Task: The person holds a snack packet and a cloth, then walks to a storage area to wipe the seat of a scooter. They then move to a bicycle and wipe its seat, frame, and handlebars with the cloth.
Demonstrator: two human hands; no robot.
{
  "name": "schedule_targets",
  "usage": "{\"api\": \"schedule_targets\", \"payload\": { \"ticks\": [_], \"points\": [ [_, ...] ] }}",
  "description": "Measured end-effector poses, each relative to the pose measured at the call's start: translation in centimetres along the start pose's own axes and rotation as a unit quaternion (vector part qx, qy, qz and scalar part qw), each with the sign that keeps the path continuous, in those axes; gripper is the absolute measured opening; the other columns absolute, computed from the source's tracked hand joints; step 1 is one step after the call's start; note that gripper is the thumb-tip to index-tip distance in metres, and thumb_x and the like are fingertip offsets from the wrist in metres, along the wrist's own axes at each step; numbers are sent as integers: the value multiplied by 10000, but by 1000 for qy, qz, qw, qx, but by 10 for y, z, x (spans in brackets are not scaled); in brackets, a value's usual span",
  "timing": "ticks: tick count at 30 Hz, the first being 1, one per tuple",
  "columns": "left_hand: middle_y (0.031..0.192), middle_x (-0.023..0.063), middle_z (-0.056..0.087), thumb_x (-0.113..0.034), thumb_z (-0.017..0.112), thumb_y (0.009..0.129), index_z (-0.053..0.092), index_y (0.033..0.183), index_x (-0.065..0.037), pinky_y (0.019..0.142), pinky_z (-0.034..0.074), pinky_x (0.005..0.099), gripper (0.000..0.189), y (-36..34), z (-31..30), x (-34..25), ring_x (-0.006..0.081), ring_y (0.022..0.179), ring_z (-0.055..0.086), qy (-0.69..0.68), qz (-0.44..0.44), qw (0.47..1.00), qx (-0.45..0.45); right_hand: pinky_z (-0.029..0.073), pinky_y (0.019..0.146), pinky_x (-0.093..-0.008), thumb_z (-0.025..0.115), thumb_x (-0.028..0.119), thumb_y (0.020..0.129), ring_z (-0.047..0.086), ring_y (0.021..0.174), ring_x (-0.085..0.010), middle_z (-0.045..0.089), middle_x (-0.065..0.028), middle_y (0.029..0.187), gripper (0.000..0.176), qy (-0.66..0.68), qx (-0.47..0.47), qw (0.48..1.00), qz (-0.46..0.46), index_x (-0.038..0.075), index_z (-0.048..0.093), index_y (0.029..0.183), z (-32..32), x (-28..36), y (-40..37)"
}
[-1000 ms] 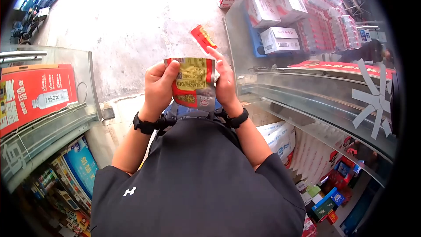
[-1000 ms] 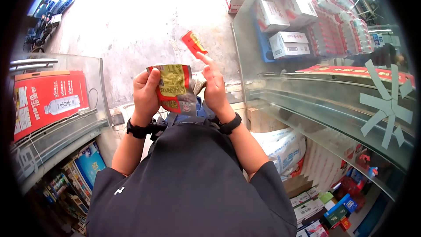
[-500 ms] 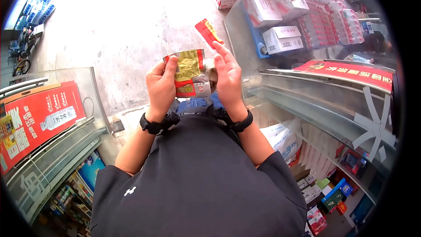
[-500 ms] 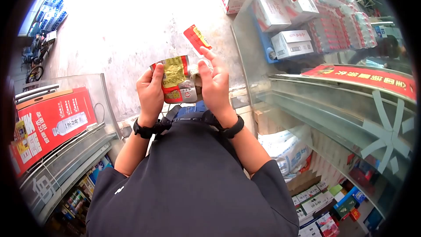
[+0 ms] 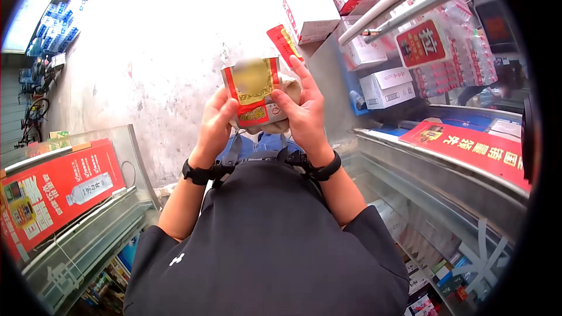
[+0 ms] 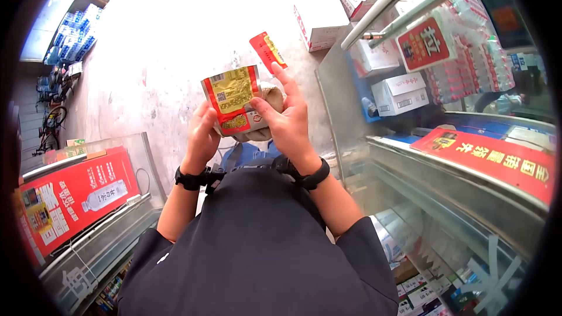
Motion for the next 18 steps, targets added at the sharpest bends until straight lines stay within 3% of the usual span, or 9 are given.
{"api": "schedule_targets", "payload": {
  "ticks": [2, 4, 5, 8, 9, 12, 14, 16, 18],
  "points": [
    [1209, 93, 698, -229, 630, 1022, 581, 1335, 44, 927, 533, 286, 418, 19, -2, 1, 160, 1058, 670, 1, -28, 1000, 3, 587, 842, -267, 683, -46, 928, 710, 961, -138, 703, -136, 1139, 705, -32, -9, 999, -15, 9, 344, 1544, -3, 0, 25],
    [1208, 90, 704, -152, 685, 983, 599, 1329, 33, 926, 546, 305, 401, 39, 3, -2, 153, 1063, 669, 92, -131, 985, 62, 584, 845, -265, 710, -42, 908, 687, 1015, -136, 648, -127, 1228, 723, -21, -15, 999, -36, 10, 359, 1538, 3, 7, 46],
    [1194, 84, 713, -84, 708, 957, 634, 1294, 26, 909, 556, 302, 363, 50, 5, -6, 135, 1046, 672, 105, -115, 986, 63, 548, 930, -295, 760, -28, 866, 615, 1158, -161, 550, -118, 1337, 765, -78, -33, 995, -57, 6, 380, 1529, -1, 1, 56],
    [1160, 82, 725, -83, 678, 978, 667, 1252, 27, 884, 561, 288, 295, 83, 0, -9, 118, 1021, 677, 85, -114, 990, 19, 482, 1026, -328, 801, -8, 823, 517, 1278, -190, 472, -114, 1402, 802, -193, -47, 976, -92, 2, 402, 1519, 0, -3, 88],
    [1125, 78, 737, -76, 663, 987, 690, 1214, 34, 861, 562, 276, 254, 94, -6, -10, 108, 988, 680, 84, -123, 989, 14, 434, 1075, -343, 820, 23, 810, 495, 1309, -215, 497, -129, 1387, 809, -160, -55, 983, -72, -1, 415, 1510, -1, -10, 100],
    [1106, 75, 743, -80, 661, 989, 706, 1183, 39, 845, 563, 274, 232, 124, -19, -14, 101, 972, 678, 94, -111, 989, 4, 441, 1070, -342, 822, 38, 811, 512, 1295, -223, 503, -135, 1391, 803, -255, -33, 959, -118, 3, 423, 1507, 4, -13, 132],
    [1099, 72, 744, -82, 661, 990, 709, 1178, 40, 842, 563, 274, 230, 153, -38, -13, 100, 965, 677, 76, -116, 990, -2, 438, 1076, -350, 817, 43, 817, 513, 1299, -232, 507, -140, 1394, 792, -244, -27, 963, -114, 4, 427, 1505, 13, -16, 160],
    [1093, 70, 746, -85, 661, 991, 712, 1173, 42, 838, 563, 274, 228, 181, -56, -17, 98, 959, 677, 61, -121, 991, -11, 437, 1077, -354, 811, 49, 824, 512, 1302, -236, 497, -147, 1416, 785, -177, -24, 983, -45, 4, 425, 1507, 18, -31, 192],
    [1069, 64, 750, -90, 659, 993, 718, 1166, 41, 834, 562, 276, 225, 214, -74, -27, 97, 948, 677, 97, -116, 988, -12, 439, 1079, -354, 808, 58, 833, 511, 1305, -238, 488, -150, 1432, 787, -202, -1, 978, -59, 4, 416, 1513, 25, -40, 229]
  ]
}}
Point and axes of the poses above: each hand's wrist, its own y-axis towards the middle knuckle, its own z-axis out of the palm, x = y × z, the point moved 4 cm from there along y, towards the middle knuckle
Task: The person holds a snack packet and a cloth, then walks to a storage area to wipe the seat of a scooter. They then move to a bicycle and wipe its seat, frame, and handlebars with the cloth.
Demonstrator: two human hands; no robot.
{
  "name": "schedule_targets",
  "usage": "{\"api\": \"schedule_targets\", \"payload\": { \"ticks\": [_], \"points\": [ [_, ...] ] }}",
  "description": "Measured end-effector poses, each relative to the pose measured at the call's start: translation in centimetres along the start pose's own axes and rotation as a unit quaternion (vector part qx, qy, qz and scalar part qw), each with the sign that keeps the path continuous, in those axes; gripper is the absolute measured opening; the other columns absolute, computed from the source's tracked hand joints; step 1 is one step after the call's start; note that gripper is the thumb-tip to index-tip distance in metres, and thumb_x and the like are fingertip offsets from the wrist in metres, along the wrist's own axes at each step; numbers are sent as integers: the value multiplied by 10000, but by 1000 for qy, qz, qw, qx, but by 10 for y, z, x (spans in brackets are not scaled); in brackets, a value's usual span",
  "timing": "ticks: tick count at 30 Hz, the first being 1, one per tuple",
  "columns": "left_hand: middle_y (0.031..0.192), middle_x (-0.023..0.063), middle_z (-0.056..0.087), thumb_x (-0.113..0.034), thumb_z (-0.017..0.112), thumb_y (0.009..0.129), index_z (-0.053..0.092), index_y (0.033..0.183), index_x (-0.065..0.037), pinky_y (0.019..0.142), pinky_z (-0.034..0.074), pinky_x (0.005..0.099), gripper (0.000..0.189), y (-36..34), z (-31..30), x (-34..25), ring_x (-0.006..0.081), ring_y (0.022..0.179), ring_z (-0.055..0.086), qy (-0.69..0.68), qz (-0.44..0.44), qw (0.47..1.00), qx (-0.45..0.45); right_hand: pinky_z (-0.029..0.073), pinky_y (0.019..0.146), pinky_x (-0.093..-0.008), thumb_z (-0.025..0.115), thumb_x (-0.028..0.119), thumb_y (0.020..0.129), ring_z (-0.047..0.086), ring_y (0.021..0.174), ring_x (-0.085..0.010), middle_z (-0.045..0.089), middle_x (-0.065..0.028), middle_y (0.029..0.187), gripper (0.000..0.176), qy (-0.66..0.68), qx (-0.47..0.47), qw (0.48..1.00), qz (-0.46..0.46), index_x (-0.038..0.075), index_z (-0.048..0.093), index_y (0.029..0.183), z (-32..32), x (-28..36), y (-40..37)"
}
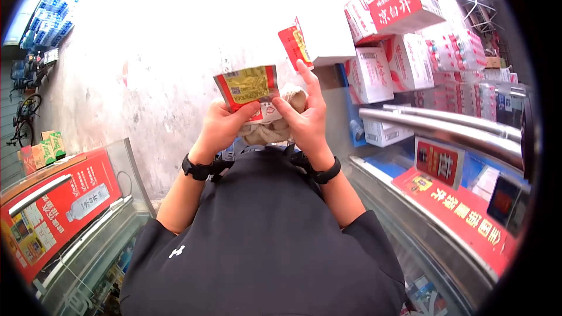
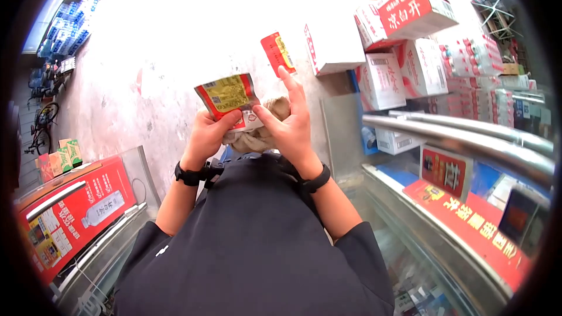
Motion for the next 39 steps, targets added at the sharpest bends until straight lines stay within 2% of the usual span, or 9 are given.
{"api": "schedule_targets", "payload": {
  "ticks": [4, 8, 10, 16, 18, 22, 26, 28, 39],
  "points": [
    [1062, 67, 752, -89, 656, 993, 720, 1165, 38, 829, 556, 274, 223, 60, -35, -28, 92, 946, 668, 16, -5, 1000, 20, 444, 1083, -362, 805, 92, 852, 501, 1325, -239, 457, -156, 1476, 811, 90, 25, 989, 111, 11, 382, 1539, 25, -9, 67],
    [1058, 67, 756, -91, 654, 993, 718, 1169, 38, 833, 553, 278, 227, 109, -63, -77, 96, 946, 667, 110, 40, 992, 37, 418, 1109, -351, 751, 50, 891, 476, 1363, -208, 451, -163, 1525, 859, -53, 86, 995, -3, 4, 258, 1593, 45, -1, 133],
    [1052, 70, 759, -96, 656, 991, 714, 1167, 44, 839, 553, 282, 232, 133, -69, -95, 103, 949, 670, 100, 13, 993, 59, 364, 1156, -387, 771, 81, 871, 429, 1405, -227, 427, -159, 1546, 887, 48, 81, 992, 86, 1, 259, 1591, 51, -15, 156],
    [1025, 84, 762, -72, 653, 982, 715, 1168, 33, 818, 554, 284, 222, 210, -78, -134, 107, 945, 672, 175, 46, 981, 75, 415, 1074, -430, 827, 177, 837, 437, 1383, -252, 458, -131, 1485, 886, -39, 72, 997, 1, 72, 349, 1575, 59, 2, 239],
    [958, 86, 748, -40, 661, 953, 722, 1145, 23, 775, 553, 295, 211, 237, -71, -169, 147, 899, 700, 176, 59, 980, 73, 478, 975, -378, 833, 113, 812, 555, 1218, -227, 466, -127, 1470, 888, -75, 73, 994, -18, 44, 363, 1563, 55, 23, 269],
    [849, 127, 666, -59, 766, 797, 717, 1027, 7, 592, 541, 334, 244, 291, -43, -249, 285, 713, 703, 308, 327, 875, 181, 536, 726, -281, 849, -28, 742, 616, 859, -138, 411, -140, 1461, 988, 149, 51, 987, 13, -101, 282, 1548, 44, 52, 327],
    [834, 163, 674, -156, 765, 749, 719, 938, 58, 499, 519, 326, 290, 355, -21, -305, 243, 632, 685, 318, 393, 834, 222, 588, 770, -305, 916, 22, 709, 614, 813, -142, 475, -168, 1431, 1170, 269, 90, 954, -97, -104, 137, 1574, 34, 86, 415],
    [855, 162, 669, -109, 748, 738, 711, 951, 69, 486, 506, 308, 280, 388, -16, -326, 234, 617, 664, 328, 438, 800, 247, 597, 777, -313, 956, 76, 668, 632, 814, -141, 644, -172, 1140, 1255, 269, 80, 956, -86, 6, 130, 1611, 28, 99, 450],
    [829, 130, 663, -100, 753, 692, 725, 907, 29, 447, 436, 254, 253, 522, -24, -382, 175, 562, 585, 322, 447, 808, 209, 604, 730, -329, 943, 82, 693, 655, 790, -165, 604, -173, 1126, 1204, 156, 175, 964, -127, -52, 137, 1577, 17, 116, 617]
  ]
}}
Point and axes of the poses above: each hand's wrist, its own y-axis towards the middle knuckle, its own z-axis out of the palm, x = y × z, the point moved 4 cm from there along y, towards the middle knuckle
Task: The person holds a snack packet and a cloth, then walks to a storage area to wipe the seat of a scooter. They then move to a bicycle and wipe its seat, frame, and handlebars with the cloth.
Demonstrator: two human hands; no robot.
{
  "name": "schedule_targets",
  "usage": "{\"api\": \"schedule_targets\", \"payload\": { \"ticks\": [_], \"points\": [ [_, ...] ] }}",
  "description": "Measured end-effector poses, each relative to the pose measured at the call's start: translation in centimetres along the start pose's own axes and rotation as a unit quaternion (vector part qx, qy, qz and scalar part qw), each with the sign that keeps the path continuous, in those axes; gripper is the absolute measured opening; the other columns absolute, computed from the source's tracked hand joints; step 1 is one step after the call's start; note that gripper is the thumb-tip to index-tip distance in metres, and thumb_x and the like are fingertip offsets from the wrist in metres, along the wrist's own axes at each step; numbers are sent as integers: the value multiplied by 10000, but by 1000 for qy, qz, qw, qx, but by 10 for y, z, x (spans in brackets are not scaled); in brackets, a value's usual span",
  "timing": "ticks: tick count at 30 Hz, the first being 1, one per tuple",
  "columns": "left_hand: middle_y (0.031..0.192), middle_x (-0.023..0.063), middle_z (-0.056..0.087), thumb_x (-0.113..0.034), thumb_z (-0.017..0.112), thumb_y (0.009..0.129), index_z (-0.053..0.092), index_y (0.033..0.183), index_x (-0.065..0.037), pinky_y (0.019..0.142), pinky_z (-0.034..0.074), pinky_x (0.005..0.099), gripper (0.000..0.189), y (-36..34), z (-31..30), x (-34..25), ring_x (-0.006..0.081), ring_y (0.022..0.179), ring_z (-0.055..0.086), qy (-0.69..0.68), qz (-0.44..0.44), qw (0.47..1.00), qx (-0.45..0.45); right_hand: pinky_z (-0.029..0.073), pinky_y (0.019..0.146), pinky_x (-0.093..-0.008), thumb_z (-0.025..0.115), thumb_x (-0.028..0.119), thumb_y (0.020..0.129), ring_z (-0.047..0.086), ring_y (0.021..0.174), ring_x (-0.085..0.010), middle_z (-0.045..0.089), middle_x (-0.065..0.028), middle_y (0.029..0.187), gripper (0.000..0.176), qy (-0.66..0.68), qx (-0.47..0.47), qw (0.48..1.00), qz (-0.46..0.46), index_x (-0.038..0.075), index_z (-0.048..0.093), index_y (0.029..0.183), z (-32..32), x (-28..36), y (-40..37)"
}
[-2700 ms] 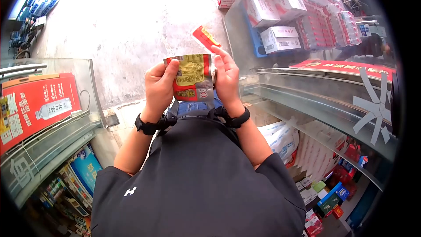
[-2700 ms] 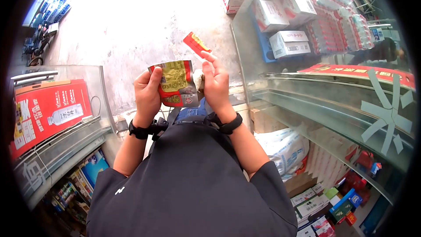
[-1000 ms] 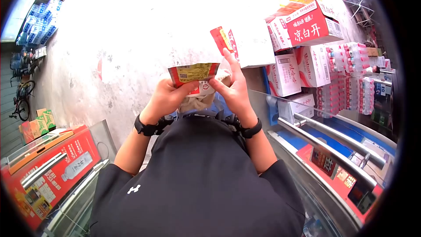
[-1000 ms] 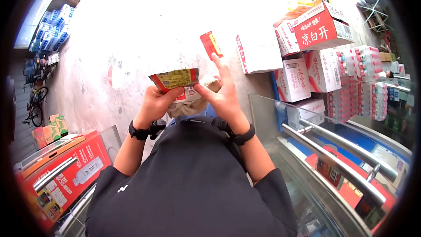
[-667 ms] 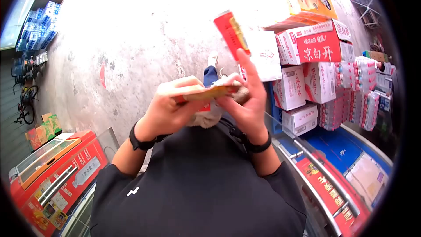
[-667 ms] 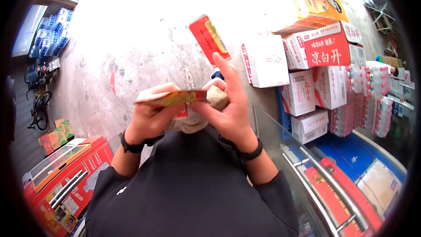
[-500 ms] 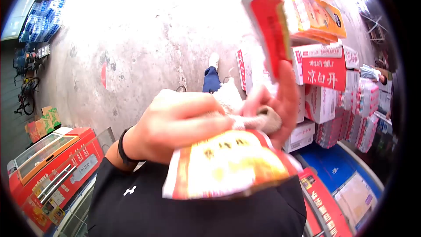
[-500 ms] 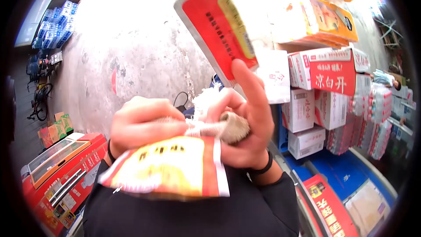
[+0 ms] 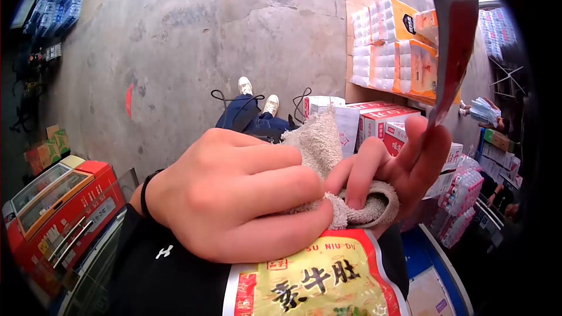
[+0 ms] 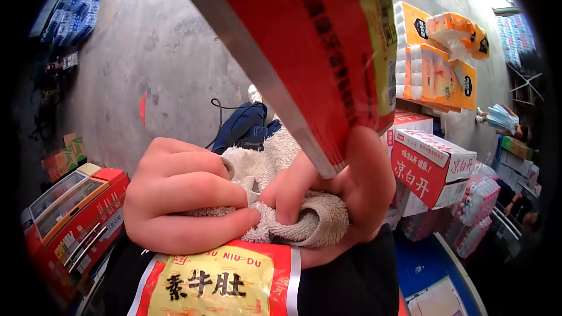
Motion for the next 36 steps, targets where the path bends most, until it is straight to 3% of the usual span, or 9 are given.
{"api": "schedule_targets", "payload": {
  "ticks": [3, 5, 9, 11, 16, 21, 23, 30, 36],
  "points": [
    [830, 135, 664, -109, 758, 694, 722, 918, 34, 445, 453, 276, 269, 7, -19, 42, 189, 574, 607, 2, -3, 1000, -2, 606, 717, -333, 940, 84, 700, 661, 784, -172, 593, -174, 1122, 1191, 22, 9, 1000, 6, -68, 139, 1568, -7, -32, 28],
    [883, 130, 689, -136, 754, 737, 733, 941, 20, 510, 514, 317, 258, 7, -32, 73, 223, 615, 649, -4, -46, 999, -2, 555, 706, -296, 890, 127, 769, 640, 824, -162, 552, -149, 1125, 845, 30, -3, 998, 63, -78, 400, 1426, -24, -62, 29],
    [980, 107, 713, -125, 807, 767, 727, 1056, -48, 640, 552, 348, 310, -2, -61, 135, 283, 804, 710, 2, -143, 988, -65, 517, 752, -325, 832, 10, 778, 638, 845, -186, 635, -122, 1009, 478, -173, 63, 983, 7, -29, 622, 1206, -18, -94, 110],
    [1038, 134, 736, -76, 811, 784, 731, 1093, -43, 706, 562, 348, 321, -5, -77, 172, 320, 841, 716, -92, -187, 968, -142, 515, 755, -324, 830, -32, 758, 647, 862, -212, 661, -134, 1012, 464, -153, 77, 985, -2, -1, 645, 1182, -15, -118, 143],
    [1115, 128, 743, 8, 782, 800, 720, 1151, 5, 826, 557, 342, 357, 2, -129, 252, 224, 997, 714, -230, -286, 923, -117, 502, 712, -341, 866, -20, 715, 620, 805, -251, 676, -114, 975, 404, -210, 72, 974, -51, 37, 659, 1058, -4, -164, 228],
    [1132, 107, 670, -112, 762, 854, 675, 1185, 34, 867, 528, 313, 372, 4, -164, 313, 195, 1012, 661, -344, -276, 887, -139, 512, 650, -357, 853, -24, 747, 625, 767, -271, 699, -101, 914, 356, -210, 58, 975, -48, 79, 591, 965, 4, -208, 295],
    [1127, 103, 710, -38, 738, 869, 675, 1207, 23, 880, 546, 327, 349, 3, -176, 334, 175, 1006, 678, -447, -333, 805, -202, 511, 629, -351, 850, -18, 755, 634, 776, -274, 698, -102, 915, 380, -211, 109, 971, -42, 91, 552, 963, 6, -223, 321],
    [1205, 117, 644, -343, 814, 876, 666, 1257, -2, 919, 525, 346, 533, -35, -202, 393, 224, 1075, 645, -281, -298, 852, -327, 508, 691, -328, 829, -7, 808, 638, 804, -222, 696, -91, 990, 474, -93, 228, 968, 57, 86, 488, 1124, 24, -300, 395],
    [1135, 80, 665, -327, 827, 871, 655, 1201, 5, 910, 517, 320, 499, -40, -227, 393, 178, 1056, 638, -267, -317, 732, -540, 502, 697, -314, 836, 11, 812, 642, 808, -193, 677, -78, 944, 451, -28, 410, 909, 72, 58, 535, 1144, 60, -358, 465]
  ]
}}
Point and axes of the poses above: each hand's wrist, its own y-axis towards the middle knuckle, its own z-axis out of the palm, x = y × z, the point moved 4 cm from there along y, towards the middle knuckle
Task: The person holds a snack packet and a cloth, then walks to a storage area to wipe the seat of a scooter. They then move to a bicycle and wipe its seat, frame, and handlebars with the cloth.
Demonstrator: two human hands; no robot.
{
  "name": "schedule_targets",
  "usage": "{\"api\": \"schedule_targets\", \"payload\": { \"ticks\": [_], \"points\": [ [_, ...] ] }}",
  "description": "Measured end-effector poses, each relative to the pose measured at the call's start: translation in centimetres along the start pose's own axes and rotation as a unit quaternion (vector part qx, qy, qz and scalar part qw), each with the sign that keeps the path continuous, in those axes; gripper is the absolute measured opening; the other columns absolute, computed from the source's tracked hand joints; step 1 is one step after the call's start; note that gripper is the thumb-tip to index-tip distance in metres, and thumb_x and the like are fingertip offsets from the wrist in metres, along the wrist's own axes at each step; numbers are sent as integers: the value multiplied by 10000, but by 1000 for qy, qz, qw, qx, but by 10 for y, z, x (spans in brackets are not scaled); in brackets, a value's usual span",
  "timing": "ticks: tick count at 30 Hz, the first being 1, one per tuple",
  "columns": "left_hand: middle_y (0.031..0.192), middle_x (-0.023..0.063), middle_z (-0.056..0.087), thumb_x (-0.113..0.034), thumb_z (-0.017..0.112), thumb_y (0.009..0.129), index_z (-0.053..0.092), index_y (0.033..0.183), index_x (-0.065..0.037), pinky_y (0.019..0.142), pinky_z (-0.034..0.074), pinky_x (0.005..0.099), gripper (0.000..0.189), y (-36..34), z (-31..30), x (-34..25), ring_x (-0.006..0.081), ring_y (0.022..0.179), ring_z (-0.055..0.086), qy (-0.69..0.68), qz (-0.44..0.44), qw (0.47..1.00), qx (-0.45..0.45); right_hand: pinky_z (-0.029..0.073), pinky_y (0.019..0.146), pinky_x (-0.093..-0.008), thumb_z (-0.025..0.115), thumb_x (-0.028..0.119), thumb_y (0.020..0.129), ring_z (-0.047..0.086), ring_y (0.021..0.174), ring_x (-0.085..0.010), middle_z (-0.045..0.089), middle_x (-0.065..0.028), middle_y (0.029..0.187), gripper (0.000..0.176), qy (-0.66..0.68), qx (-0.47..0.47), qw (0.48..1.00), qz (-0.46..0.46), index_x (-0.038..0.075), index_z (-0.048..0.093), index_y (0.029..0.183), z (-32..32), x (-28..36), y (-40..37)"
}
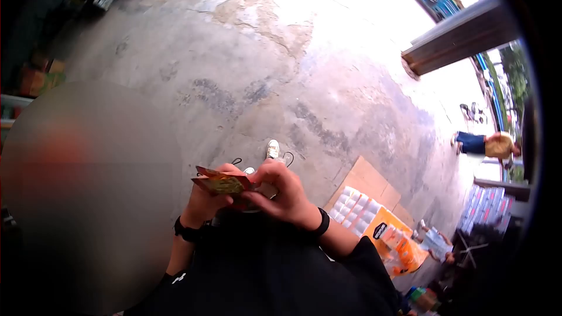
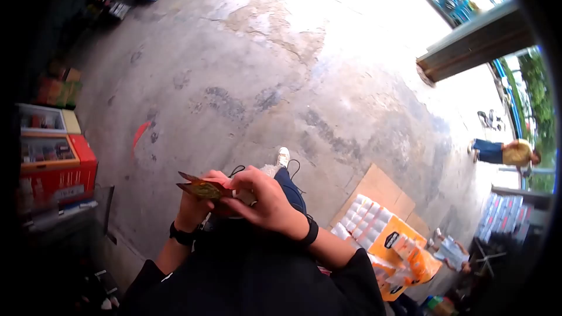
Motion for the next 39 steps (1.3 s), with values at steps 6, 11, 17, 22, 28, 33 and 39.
{"api": "schedule_targets", "payload": {
  "ticks": [6, 11, 17, 22, 28, 33, 39],
  "points": [
    [1074, 67, 663, -363, 849, 843, 667, 1100, -15, 879, 511, 301, 469, 9, -10, -9, 151, 1008, 639, -29, 52, 978, -199, 522, 730, -336, 835, 86, 828, 653, 832, -242, 629, -90, 951, 362, 31, 171, 983, 56, 53, 596, 1099, -3, -19, 69],
    [1045, 79, 665, -405, 838, 837, 664, 1075, -8, 866, 502, 300, 494, 20, -42, -23, 153, 974, 637, -5, 108, 947, -302, 535, 805, -363, 821, 187, 858, 661, 936, -280, 645, -103, 1068, 403, 59, 300, 949, 71, 50, 602, 1167, 11, -47, 131],
    [994, 85, 667, -414, 833, 828, 662, 1048, 7, 866, 498, 311, 505, 46, -122, -65, 166, 959, 633, 10, 148, 921, -361, 535, 779, -377, 798, 242, 870, 664, 868, -326, 659, -130, 981, 389, -74, 441, 891, 81, 46, 628, 1160, 36, -98, 207],
    [1015, 84, 663, -400, 838, 823, 671, 1011, 7, 867, 493, 303, 477, 71, -216, -104, 165, 956, 631, 36, 151, 922, -354, 529, 713, -431, 691, 120, 868, 652, 817, -384, 680, -166, 908, 187, -198, 452, 869, -24, 40, 630, 1026, 72, -146, 288],
    [1097, 59, 688, -64, 776, 869, 673, 1108, 11, 905, 509, 263, 271, 103, -313, -155, 119, 1005, 652, 72, 141, 951, -266, 471, 662, -302, 516, 147, 999, 578, 748, -119, 591, -39, 754, 178, 30, 316, 905, 284, 17, 605, 917, 124, -148, 388],
    [1210, 84, 689, 9, 748, 838, 660, 1194, 24, 988, 518, 286, 366, 150, -358, -181, 152, 1126, 662, 41, 118, 963, -238, 490, 807, -259, 458, 188, 1038, 623, 925, -115, 686, -34, 972, 283, 203, 159, 886, 386, -11, 643, 1118, 161, -165, 451],
    [1440, 211, 574, -29, 765, 751, 794, 997, 8, 1185, 334, 489, 251, 208, -414, -206, 369, 1460, 400, 34, 77, 964, -251, 481, 870, -263, 450, 250, 1044, 609, 1020, -125, 665, -54, 1128, 362, 292, 249, 853, 353, -3, 596, 1257, 188, -210, 532]
  ]
}}
Point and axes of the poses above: each hand's wrist, its own y-axis towards the middle knuckle, its own z-axis out of the palm, x = y × z, the point moved 4 cm from there along y, towards the middle knuckle
